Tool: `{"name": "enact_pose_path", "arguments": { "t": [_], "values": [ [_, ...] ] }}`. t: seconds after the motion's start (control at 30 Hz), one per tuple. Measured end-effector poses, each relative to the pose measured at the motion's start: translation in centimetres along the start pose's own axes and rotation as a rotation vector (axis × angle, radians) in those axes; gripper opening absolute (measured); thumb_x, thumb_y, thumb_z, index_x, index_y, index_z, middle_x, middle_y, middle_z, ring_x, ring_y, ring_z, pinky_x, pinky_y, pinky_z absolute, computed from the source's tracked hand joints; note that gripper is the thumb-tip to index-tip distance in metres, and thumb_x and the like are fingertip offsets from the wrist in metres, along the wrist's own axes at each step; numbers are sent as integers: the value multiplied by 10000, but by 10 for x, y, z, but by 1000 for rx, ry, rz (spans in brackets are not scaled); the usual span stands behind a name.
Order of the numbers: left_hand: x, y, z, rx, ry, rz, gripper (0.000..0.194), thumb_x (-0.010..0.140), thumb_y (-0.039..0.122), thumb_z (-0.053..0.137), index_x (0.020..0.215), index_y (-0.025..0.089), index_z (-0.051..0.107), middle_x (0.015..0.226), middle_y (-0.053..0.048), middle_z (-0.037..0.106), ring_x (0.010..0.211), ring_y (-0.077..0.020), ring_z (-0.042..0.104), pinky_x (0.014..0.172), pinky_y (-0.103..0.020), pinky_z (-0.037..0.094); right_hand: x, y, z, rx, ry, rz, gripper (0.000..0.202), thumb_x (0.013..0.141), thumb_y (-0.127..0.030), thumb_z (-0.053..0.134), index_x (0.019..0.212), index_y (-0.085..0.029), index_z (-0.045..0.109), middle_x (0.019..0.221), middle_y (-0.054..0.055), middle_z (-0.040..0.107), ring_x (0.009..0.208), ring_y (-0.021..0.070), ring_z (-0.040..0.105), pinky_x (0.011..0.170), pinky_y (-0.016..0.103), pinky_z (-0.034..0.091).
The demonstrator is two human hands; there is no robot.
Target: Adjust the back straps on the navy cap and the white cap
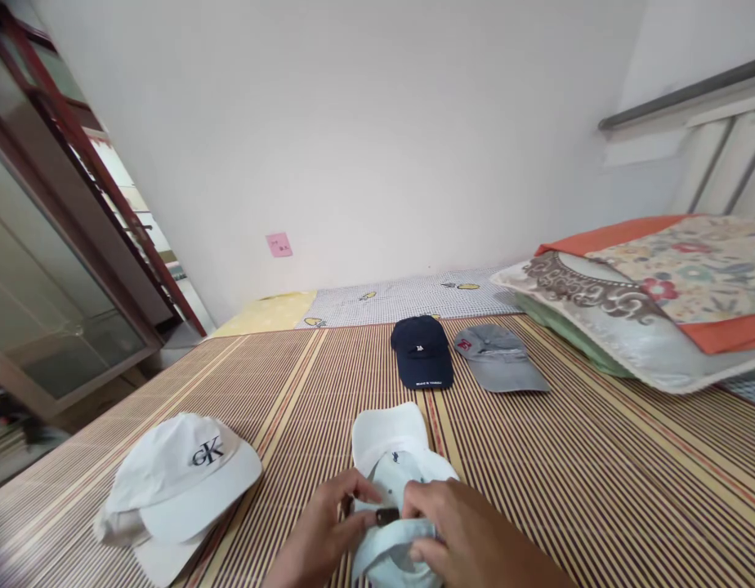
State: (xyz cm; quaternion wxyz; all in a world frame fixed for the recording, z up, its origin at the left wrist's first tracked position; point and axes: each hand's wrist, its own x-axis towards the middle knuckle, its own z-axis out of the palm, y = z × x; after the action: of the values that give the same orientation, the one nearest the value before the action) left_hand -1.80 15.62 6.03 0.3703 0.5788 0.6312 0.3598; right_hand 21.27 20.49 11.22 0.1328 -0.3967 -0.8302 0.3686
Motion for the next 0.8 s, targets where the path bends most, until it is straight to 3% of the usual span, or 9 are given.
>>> {"name": "enact_pose_path", "arguments": {
  "t": [0.1,0.2,0.33,0.47,0.63,0.8],
  "values": [
    [-3,2,-10,-176,19,21,276,775,249,704,1039,243,787,982,-48,702,972,-259,587,887,-354,417,-3,-1,-19,167,17,-36,138,730,-176,643,838,-253,680,834,-4,709,809,216,633,723,315,434],
    [-5,5,-17,-323,-71,77,141,783,338,763,829,205,773,910,-45,672,910,-237,574,825,-322,412,-5,5,-23,271,84,-60,231,771,-307,715,999,-303,746,935,10,726,920,252,645,804,342,487],
    [-5,9,-19,-415,-42,166,297,867,481,739,798,192,727,837,-26,618,804,-186,517,734,-286,375,-10,14,-21,397,64,-72,371,783,-412,746,1144,-327,749,1037,40,734,1019,288,675,879,392,542],
    [-4,11,-17,-456,-36,142,382,896,565,697,828,190,674,765,-9,572,742,-168,472,692,-278,363,-15,8,-25,609,48,-42,431,825,-498,762,1206,-299,720,1063,55,744,1020,271,709,911,394,567],
    [-4,12,-14,-504,-32,128,426,888,600,693,866,176,673,763,-4,552,696,-140,428,642,-261,330,-14,-2,-31,759,83,-127,429,902,-566,705,1192,-249,695,878,36,735,848,221,708,827,361,569],
    [-3,5,-17,-581,-99,95,412,843,570,761,845,176,642,738,10,525,654,-114,398,610,-251,287,-7,-5,-23,701,80,-143,369,952,-584,642,969,-219,691,805,8,686,673,147,613,668,283,497]
  ]
}}
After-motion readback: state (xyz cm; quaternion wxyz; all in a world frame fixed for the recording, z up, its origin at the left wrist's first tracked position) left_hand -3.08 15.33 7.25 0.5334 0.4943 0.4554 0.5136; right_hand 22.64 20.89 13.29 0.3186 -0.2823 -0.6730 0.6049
